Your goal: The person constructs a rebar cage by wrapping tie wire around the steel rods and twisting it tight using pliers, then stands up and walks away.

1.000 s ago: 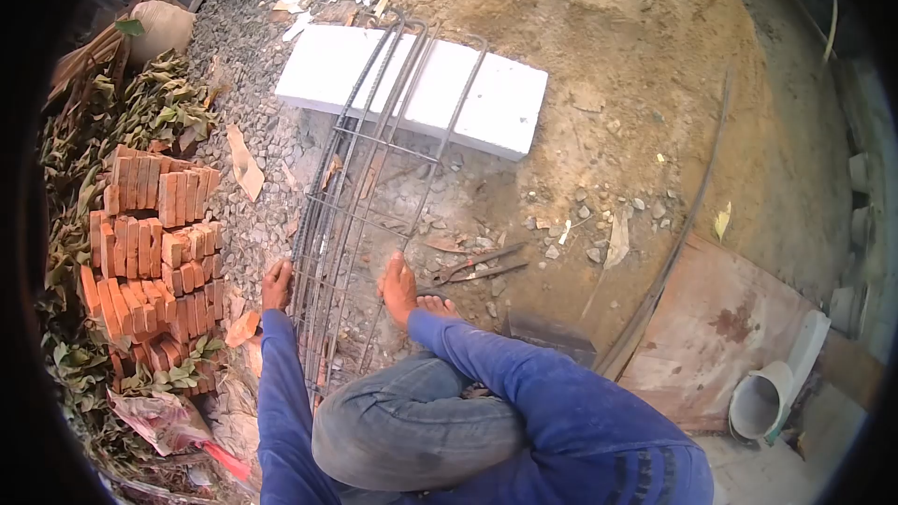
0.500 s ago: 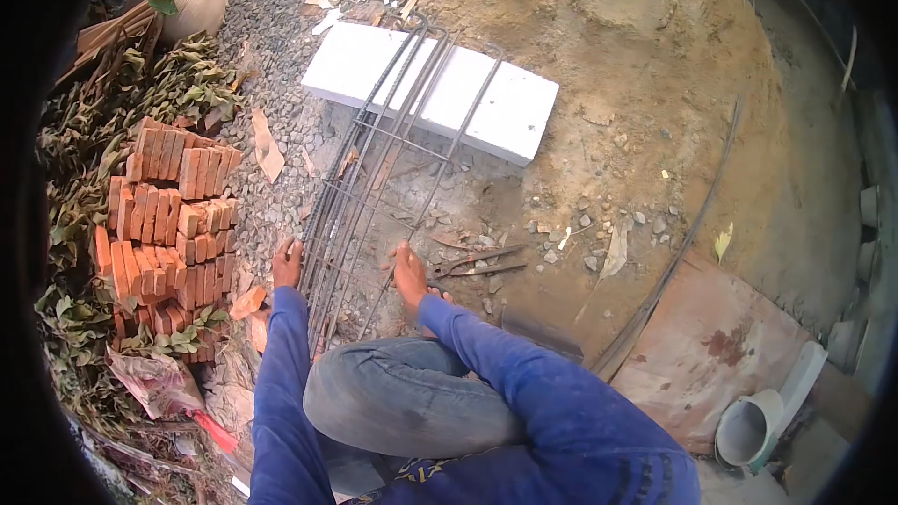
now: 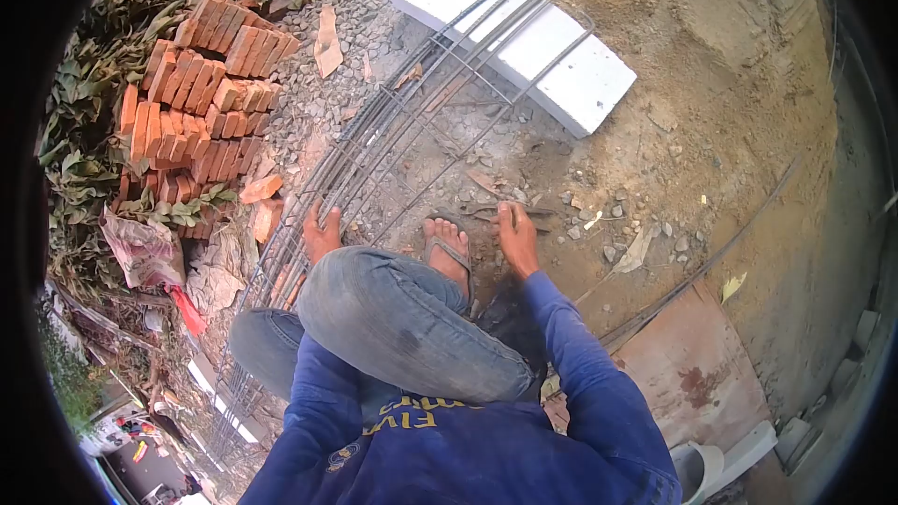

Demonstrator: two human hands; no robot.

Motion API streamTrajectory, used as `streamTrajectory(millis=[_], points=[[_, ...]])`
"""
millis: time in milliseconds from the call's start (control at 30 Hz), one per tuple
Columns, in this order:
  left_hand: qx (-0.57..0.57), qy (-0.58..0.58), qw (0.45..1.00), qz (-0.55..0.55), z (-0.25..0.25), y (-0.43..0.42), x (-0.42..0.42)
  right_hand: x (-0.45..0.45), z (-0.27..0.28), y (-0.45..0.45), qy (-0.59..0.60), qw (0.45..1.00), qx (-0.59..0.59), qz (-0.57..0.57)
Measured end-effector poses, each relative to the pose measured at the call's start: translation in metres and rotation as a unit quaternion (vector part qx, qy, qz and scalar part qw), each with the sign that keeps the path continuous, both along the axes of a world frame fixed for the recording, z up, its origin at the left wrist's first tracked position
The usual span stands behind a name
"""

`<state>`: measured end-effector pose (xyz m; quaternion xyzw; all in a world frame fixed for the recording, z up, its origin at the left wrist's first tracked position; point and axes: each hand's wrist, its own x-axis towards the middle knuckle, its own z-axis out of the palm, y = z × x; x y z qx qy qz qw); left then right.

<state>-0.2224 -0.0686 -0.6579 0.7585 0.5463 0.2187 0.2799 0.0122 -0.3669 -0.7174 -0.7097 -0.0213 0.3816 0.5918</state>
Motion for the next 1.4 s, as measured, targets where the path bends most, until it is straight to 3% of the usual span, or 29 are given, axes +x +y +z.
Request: streamTrajectory(millis=[67,133,200,267,467,567,633,800,933,1033,1133,1233,1333,1400], points=[[-0.059,0.006,0.998,0.005,-0.019,-0.016,-0.006,0.011,0.014,-0.037,-0.222,0.964,-0.135,0.065],[-0.163,0.000,0.987,0.004,-0.037,-0.028,-0.012,0.018,-0.006,-0.073,-0.327,0.926,-0.166,0.082],[-0.238,-0.022,0.971,-0.014,0.000,-0.053,0.010,0.025,-0.014,-0.094,-0.353,0.902,-0.214,0.123],[-0.168,0.038,0.983,-0.068,-0.036,-0.048,-0.003,0.027,-0.021,-0.097,-0.368,0.885,-0.238,0.156],[-0.126,0.079,0.978,-0.148,-0.052,-0.045,-0.002,0.019,-0.021,-0.065,-0.475,0.823,-0.244,0.194],[-0.105,0.065,0.985,-0.122,-0.027,-0.060,0.013,0.016,-0.030,-0.052,-0.487,0.771,-0.322,0.255],[-0.074,0.065,0.991,-0.091,-0.036,-0.072,0.015,0.030,-0.036,-0.051,-0.504,0.709,-0.386,0.307],[-0.073,0.039,0.994,-0.076,-0.040,-0.070,0.001,0.043,-0.048,-0.055,-0.474,0.725,-0.337,0.369],[-0.076,0.019,0.997,-0.022,-0.036,-0.062,-0.005,0.036,-0.035,-0.046,-0.494,0.650,-0.384,0.432],[-0.058,0.002,0.998,0.027,-0.015,-0.056,-0.010,0.024,-0.035,-0.047,-0.489,0.683,-0.379,0.387],[0.032,0.020,0.999,0.032,-0.011,-0.044,-0.018,0.010,-0.038,-0.052,-0.490,0.713,-0.381,0.326],[0.026,0.005,1.000,0.009,-0.010,-0.037,-0.015,-0.011,-0.017,-0.044,-0.462,0.762,-0.363,0.273],[0.041,0.011,0.995,-0.092,-0.024,-0.025,-0.015,-0.035,0.016,-0.046,-0.456,0.805,-0.296,0.235],[0.041,0.086,0.987,-0.132,-0.039,-0.013,-0.010,-0.031,0.028,-0.066,-0.448,0.833,-0.269,0.183]])
